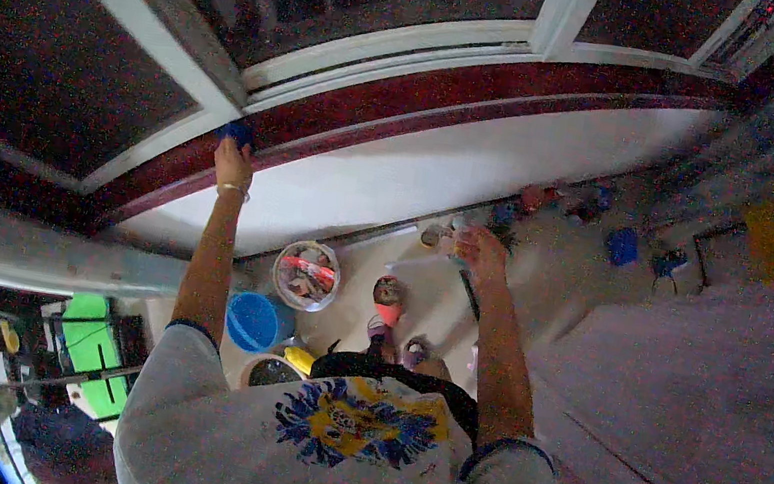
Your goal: The person cleans a window screen and the surrounding frame using a blue cloth. They wipe the mesh surface and the metal bars, then dip the cloth into a bucket of water to rinse it before continuing to wipe the window frame and screen.
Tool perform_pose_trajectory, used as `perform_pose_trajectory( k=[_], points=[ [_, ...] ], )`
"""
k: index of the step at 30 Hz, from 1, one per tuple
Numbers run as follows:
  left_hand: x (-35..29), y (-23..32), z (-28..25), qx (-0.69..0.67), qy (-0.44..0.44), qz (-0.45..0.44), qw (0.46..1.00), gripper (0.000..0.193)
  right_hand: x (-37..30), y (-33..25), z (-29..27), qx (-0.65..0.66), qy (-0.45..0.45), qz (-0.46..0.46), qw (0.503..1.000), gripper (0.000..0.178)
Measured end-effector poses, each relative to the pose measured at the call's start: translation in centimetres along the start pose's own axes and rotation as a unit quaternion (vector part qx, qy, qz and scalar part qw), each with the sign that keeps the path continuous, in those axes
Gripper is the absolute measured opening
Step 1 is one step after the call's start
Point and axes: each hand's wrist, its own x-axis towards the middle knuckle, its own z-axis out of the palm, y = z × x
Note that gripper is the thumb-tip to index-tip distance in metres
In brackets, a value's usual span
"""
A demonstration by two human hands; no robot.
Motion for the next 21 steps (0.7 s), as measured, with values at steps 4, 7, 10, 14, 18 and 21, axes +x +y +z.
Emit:
perform_pose_trajectory(
  k=[4, 7, 10, 14, 18, 21],
  points=[
    [0.4, 4.6, 4.3, -0.047, -0.046, 0.052, 0.996, 0.025, -0.2, -0.3, -0.7, 0.006, 0.066, -0.006, 0.998, 0.028],
    [0.4, 10.5, 4.7, -0.073, -0.026, 0.145, 0.986, 0.023, -0.3, -0.5, -1.4, 0.026, 0.069, -0.002, 0.997, 0.029],
    [1.9, 17.0, 6.5, -0.095, -0.026, 0.163, 0.982, 0.023, 2.0, 0.5, -4.0, 0.066, 0.052, -0.003, 0.996, 0.031],
    [1.7, 26.1, 9.2, -0.125, -0.032, 0.221, 0.967, 0.023, 3.1, -3.9, -4.1, 0.01, 0.104, 0.047, 0.993, 0.034],
    [1.5, 35.1, 11.4, -0.148, -0.075, 0.234, 0.958, 0.022, 4.7, -5.9, -8.2, 0.029, 0.099, 0.006, 0.995, 0.032],
    [1.5, 40.9, 12.6, -0.141, -0.114, 0.249, 0.951, 0.023, 5.5, -9.3, -11.4, 0.041, 0.146, 0.032, 0.988, 0.025]
  ],
)
